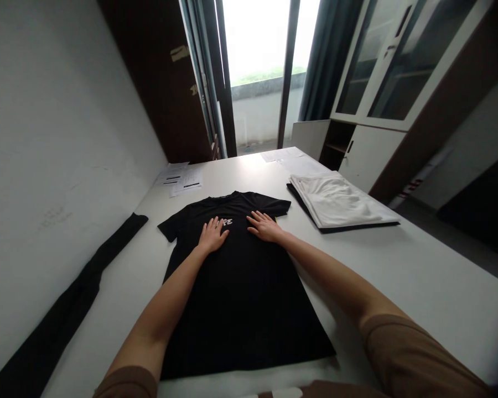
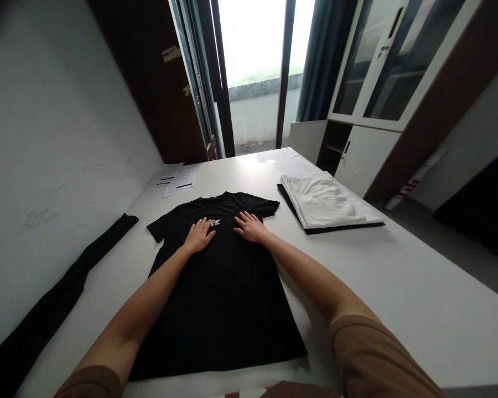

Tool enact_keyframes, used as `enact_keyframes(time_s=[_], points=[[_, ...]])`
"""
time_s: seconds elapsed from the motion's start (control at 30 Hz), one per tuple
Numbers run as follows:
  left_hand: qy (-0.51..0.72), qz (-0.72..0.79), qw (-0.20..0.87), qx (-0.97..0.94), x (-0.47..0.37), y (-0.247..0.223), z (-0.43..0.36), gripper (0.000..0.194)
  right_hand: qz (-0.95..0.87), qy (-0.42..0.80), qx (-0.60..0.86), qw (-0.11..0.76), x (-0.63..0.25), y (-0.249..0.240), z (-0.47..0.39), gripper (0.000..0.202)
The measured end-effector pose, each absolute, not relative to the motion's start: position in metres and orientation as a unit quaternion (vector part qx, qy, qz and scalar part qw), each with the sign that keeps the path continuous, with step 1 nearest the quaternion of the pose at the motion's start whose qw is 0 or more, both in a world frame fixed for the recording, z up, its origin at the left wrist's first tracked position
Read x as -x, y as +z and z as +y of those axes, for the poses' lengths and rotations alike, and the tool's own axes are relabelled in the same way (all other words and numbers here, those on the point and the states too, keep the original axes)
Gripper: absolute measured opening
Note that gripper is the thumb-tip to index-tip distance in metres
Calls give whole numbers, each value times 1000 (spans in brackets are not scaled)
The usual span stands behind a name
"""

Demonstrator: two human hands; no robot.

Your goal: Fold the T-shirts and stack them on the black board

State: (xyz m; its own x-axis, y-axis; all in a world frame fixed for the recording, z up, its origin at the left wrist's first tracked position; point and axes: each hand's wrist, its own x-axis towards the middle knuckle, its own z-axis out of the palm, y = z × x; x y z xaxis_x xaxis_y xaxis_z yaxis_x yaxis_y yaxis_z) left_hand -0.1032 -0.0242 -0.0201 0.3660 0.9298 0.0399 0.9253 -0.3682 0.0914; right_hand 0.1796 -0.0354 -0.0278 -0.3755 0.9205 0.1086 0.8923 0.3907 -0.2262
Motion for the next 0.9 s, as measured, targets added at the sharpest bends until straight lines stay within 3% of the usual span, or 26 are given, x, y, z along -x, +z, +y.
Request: enact_keyframes(time_s=[0.37, 0.9], points=[[33, 649, -27, -760, 217, -33, -12, 71, -826, 60, 554, 89, -178, -32, -32, 73], [61, 591, -24, -804, 208, -28, -35, 68, -861, 57, 498, 84, -152, -24, -18, 68]])
